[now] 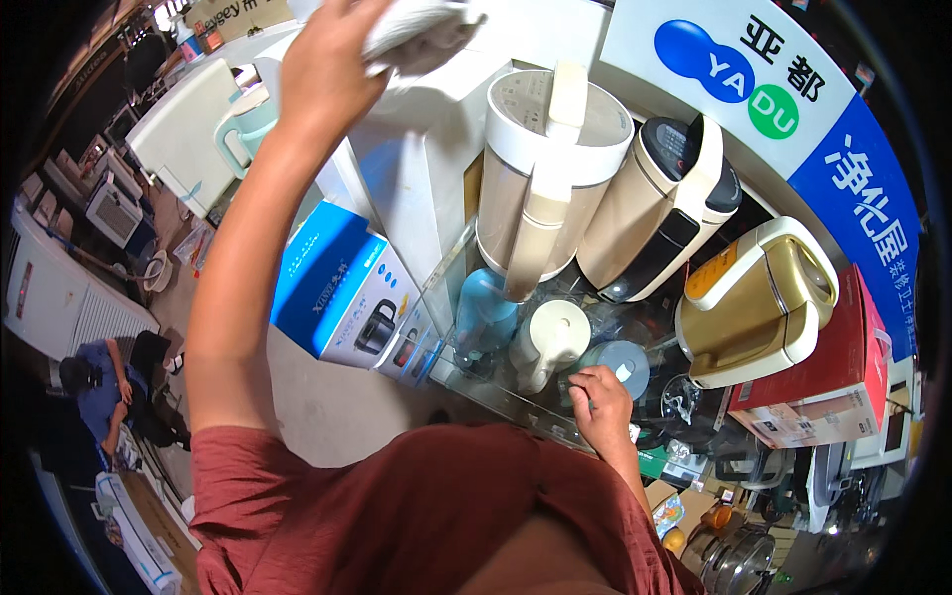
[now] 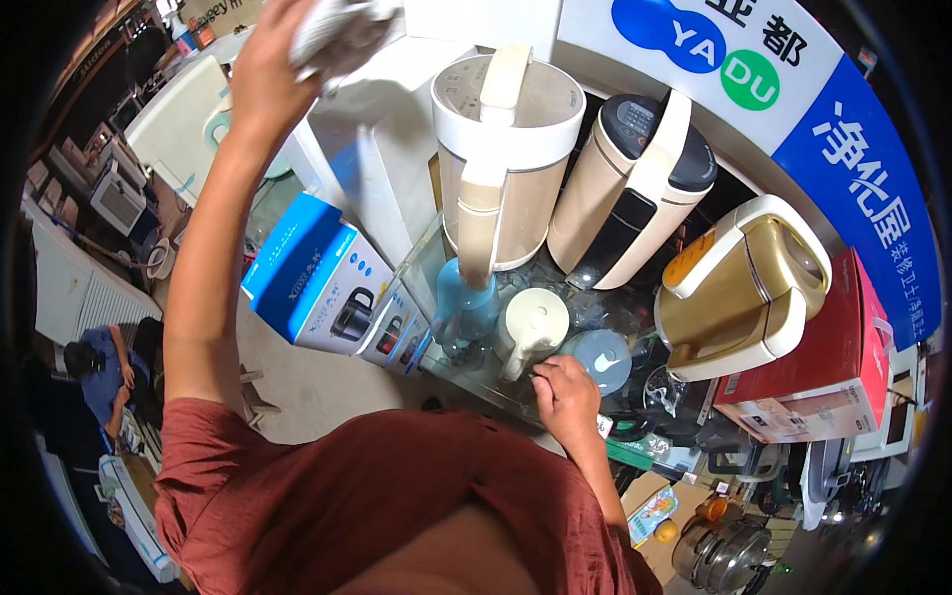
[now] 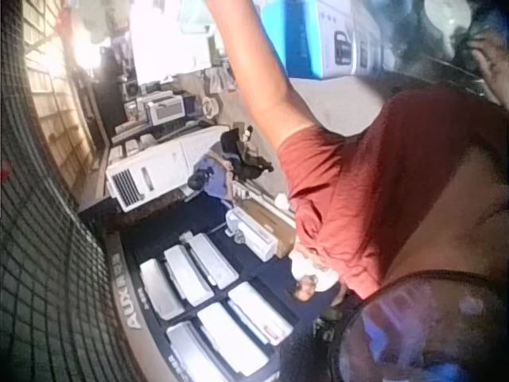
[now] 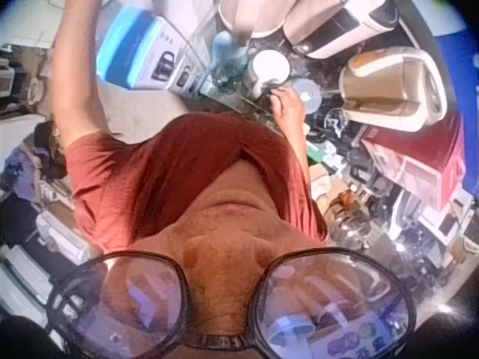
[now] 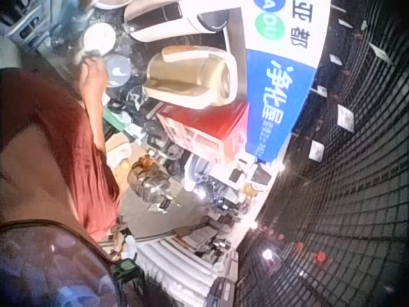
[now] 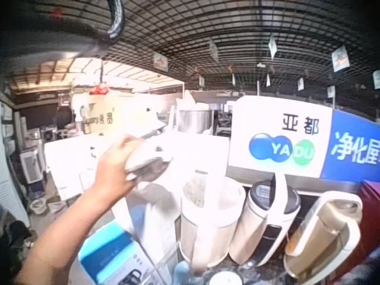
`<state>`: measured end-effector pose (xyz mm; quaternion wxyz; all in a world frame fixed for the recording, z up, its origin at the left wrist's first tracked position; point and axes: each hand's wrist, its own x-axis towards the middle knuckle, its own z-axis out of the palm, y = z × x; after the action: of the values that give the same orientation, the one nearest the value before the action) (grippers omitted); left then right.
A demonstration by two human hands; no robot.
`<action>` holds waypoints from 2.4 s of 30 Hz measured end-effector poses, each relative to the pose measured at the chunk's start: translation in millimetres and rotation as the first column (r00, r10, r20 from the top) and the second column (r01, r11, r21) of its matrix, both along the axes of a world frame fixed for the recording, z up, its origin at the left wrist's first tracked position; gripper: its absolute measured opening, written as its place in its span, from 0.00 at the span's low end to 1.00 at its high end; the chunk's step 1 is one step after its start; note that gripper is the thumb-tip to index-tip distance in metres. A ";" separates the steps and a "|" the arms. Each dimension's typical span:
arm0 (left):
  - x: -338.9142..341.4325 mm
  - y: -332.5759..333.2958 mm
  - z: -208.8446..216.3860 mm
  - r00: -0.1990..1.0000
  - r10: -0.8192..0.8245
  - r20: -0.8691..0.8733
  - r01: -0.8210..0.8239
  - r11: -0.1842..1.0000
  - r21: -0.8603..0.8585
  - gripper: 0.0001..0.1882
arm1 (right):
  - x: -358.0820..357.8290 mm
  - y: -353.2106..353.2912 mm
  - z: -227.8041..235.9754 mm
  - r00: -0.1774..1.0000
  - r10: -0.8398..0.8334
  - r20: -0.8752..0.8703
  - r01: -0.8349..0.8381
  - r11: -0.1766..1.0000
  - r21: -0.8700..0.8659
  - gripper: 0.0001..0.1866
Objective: The person wipes various kitchen appliances on display, including electric kettles and a larger white oven-like appliance, using a white cloth by hand.
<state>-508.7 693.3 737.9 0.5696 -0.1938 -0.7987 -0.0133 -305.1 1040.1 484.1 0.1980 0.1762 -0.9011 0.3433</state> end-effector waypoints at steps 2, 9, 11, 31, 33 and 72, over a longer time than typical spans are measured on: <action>-42.3 8.2 5.2 0.972 -0.148 0.184 0.159 0.986 -0.049 0.33 | 0.9 -5.7 -5.3 0.996 -0.093 0.010 0.093 0.996 -0.010 0.05; -135.8 40.4 -19.2 0.859 0.342 0.381 -0.170 0.892 -0.419 0.22 | 7.4 -12.9 -4.4 0.973 -0.230 0.030 0.225 0.967 0.122 0.07; -138.0 33.9 -22.1 0.808 0.180 0.562 -0.026 0.962 -0.270 0.28 | 8.1 -16.1 -1.2 0.974 -0.223 0.029 0.216 0.964 0.157 0.08; 86.4 -19.9 -47.1 0.355 -0.597 0.719 0.500 0.771 0.393 0.17 | 4.5 -8.4 5.2 0.994 -0.093 -0.055 0.094 0.995 0.024 0.07; 114.3 8.3 -60.8 0.293 -0.745 0.600 0.522 0.650 0.552 0.18 | 1.3 -16.2 34.1 0.997 0.024 -0.079 -0.031 0.996 -0.085 0.11; 68.7 147.3 -176.9 0.332 -0.938 0.101 0.438 0.249 0.864 0.30 | -148.8 -13.4 302.4 0.992 0.081 0.097 -0.086 0.995 0.051 0.28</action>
<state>-440.0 840.6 561.1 0.2186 -0.2980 -0.6627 -0.6514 -453.9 1026.8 786.4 0.1356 0.2029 -0.9104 0.3341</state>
